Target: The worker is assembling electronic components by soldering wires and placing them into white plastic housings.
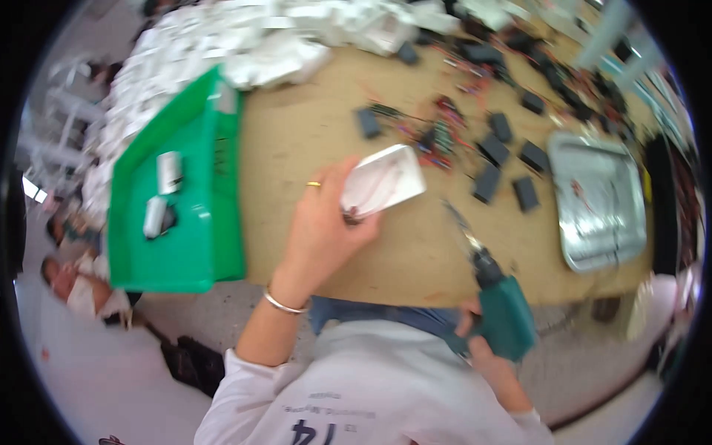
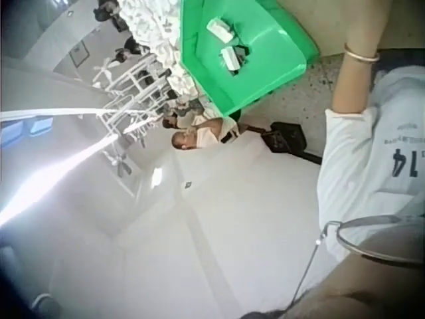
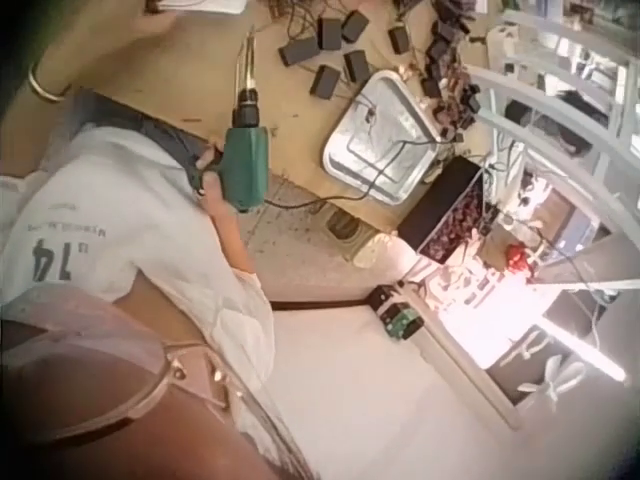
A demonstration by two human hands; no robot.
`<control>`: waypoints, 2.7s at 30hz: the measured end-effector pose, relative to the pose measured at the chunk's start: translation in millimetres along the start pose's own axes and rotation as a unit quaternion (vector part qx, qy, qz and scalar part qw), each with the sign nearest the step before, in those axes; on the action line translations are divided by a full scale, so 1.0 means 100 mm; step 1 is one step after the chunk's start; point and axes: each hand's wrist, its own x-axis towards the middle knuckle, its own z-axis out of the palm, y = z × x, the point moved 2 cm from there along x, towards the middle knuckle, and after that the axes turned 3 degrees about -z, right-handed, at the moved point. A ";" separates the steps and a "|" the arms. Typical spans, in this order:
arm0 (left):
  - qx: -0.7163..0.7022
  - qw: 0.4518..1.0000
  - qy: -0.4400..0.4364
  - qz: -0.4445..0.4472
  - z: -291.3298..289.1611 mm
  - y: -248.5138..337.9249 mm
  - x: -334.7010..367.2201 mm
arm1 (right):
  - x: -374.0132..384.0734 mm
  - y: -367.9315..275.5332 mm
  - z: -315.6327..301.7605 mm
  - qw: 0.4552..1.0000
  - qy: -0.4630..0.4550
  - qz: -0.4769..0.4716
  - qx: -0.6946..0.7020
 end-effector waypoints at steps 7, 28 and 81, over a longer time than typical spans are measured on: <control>-0.102 0.938 0.278 -0.177 -1.52 -0.19 -0.02 | 0.03 0.08 -0.09 0.998 0.035 -0.045 0.030; 0.396 0.915 -0.052 0.059 -0.35 -0.87 2.16 | 0.06 -0.01 0.03 0.994 0.057 -0.056 0.075; -0.470 0.876 -0.075 0.079 0.18 0.60 1.47 | 0.69 -0.21 -0.16 0.957 0.045 -0.134 0.253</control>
